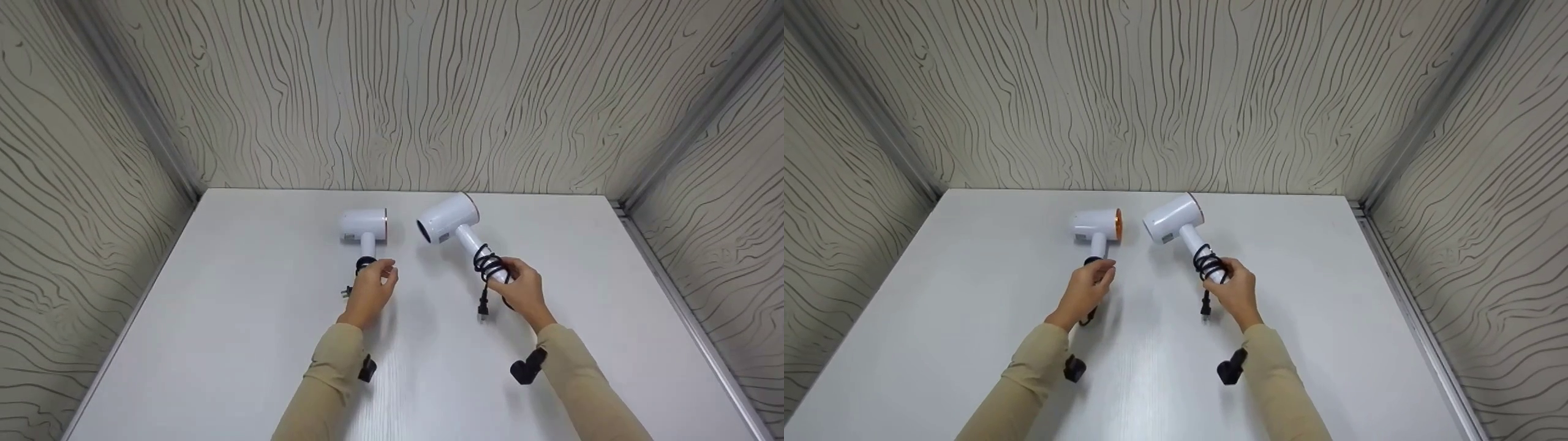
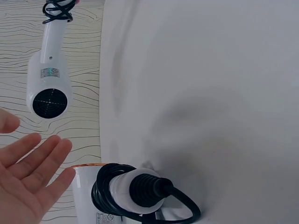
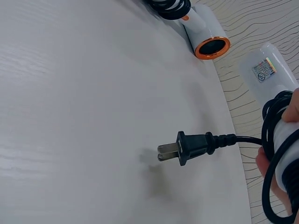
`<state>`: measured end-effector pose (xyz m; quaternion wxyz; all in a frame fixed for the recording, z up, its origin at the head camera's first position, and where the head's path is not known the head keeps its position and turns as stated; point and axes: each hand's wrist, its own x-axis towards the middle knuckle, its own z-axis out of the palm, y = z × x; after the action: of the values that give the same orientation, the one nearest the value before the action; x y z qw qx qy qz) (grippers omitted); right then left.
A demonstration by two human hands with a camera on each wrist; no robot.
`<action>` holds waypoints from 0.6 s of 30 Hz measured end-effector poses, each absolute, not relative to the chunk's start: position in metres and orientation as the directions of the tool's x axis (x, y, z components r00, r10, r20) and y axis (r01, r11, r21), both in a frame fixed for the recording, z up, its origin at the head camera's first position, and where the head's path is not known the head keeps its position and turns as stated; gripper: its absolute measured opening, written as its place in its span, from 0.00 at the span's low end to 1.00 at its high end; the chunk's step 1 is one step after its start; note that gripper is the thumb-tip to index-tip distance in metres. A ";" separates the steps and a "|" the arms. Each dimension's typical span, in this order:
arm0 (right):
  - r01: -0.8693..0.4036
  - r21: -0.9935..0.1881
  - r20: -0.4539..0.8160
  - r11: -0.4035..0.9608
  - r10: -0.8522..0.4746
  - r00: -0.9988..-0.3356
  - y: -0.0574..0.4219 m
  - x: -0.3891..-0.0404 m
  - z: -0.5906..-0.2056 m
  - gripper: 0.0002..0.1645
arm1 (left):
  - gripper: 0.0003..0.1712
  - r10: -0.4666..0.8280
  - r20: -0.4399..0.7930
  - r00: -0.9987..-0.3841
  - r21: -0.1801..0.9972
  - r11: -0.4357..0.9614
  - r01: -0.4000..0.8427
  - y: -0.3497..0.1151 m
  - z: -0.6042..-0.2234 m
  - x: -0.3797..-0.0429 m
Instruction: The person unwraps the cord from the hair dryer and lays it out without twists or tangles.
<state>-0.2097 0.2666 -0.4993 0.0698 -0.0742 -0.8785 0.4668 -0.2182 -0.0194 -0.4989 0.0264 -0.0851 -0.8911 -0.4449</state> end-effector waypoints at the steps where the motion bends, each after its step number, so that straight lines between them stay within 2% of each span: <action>1: 0.057 -0.834 0.059 0.549 0.191 -0.980 0.267 -0.210 -0.499 0.29 | 0.17 0.129 0.138 -0.982 0.787 0.588 0.188 -0.020 -0.499 -0.219; 11: 0.022 -0.854 0.053 0.521 0.128 -0.990 0.271 -0.205 -0.493 0.31 | 0.18 0.129 0.162 -0.978 0.832 0.516 0.206 -0.023 -0.494 -0.222; 18: -0.009 -0.851 0.072 0.525 0.099 -0.992 0.271 -0.201 -0.489 0.31 | 0.19 0.100 0.088 -0.991 0.899 0.420 0.123 -0.024 -0.494 -0.224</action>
<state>-0.2006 0.2706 -0.4887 0.0555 -0.0259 -0.8715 0.4866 -0.2240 -0.0237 -0.4944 0.0105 -0.0661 -0.8425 -0.5346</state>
